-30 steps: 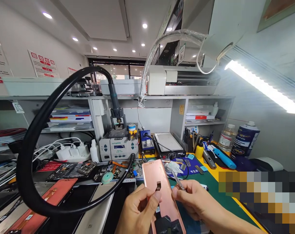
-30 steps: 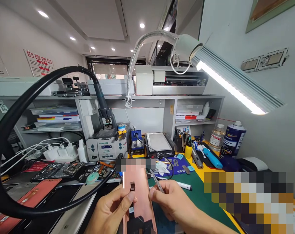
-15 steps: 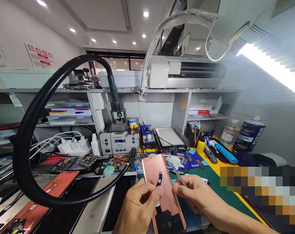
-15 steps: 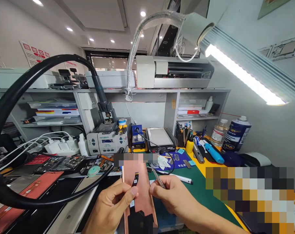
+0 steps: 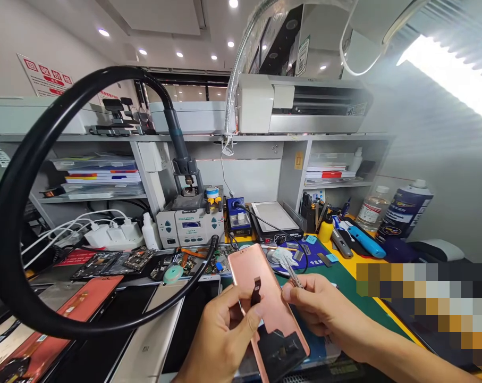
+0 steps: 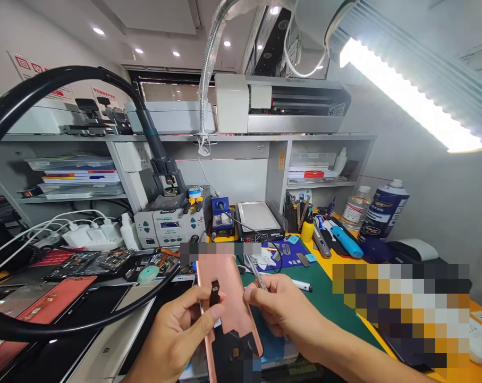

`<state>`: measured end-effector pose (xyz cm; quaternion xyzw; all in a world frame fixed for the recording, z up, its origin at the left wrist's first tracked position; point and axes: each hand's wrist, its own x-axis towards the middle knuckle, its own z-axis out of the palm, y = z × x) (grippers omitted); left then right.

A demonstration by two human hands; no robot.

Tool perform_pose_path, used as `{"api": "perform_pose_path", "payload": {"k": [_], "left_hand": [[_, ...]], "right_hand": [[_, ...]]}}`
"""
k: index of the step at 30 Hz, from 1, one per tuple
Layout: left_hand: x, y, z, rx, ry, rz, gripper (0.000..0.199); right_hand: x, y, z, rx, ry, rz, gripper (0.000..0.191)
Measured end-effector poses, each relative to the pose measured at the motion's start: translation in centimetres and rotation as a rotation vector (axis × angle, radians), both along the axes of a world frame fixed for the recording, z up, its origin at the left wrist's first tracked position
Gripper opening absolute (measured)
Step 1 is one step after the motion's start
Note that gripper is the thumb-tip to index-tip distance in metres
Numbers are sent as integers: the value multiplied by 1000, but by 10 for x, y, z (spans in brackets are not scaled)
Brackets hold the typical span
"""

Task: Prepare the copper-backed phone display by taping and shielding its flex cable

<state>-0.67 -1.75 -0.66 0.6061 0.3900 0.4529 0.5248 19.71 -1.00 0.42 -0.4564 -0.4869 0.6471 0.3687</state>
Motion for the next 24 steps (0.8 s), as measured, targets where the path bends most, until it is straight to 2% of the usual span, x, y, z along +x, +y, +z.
{"api": "perform_pose_path", "payload": {"k": [6, 14, 17, 21, 24], "left_hand": [[-3, 0, 1, -42, 55, -25, 31], [-5, -2, 8, -48, 55, -64, 30], [-6, -1, 11, -33, 45, -79, 27], [-6, 2, 12, 68, 48, -99, 23], [-7, 6, 9, 38, 1, -106, 17]], "right_hand": [[0, -1, 0, -6, 2, 16, 46], [0, -3, 7, 14, -61, 71, 33], [1, -1, 7, 7, -61, 74, 38], [4, -3, 4, 23, -127, 58, 47], [9, -6, 2, 15, -220, 52, 47]]}}
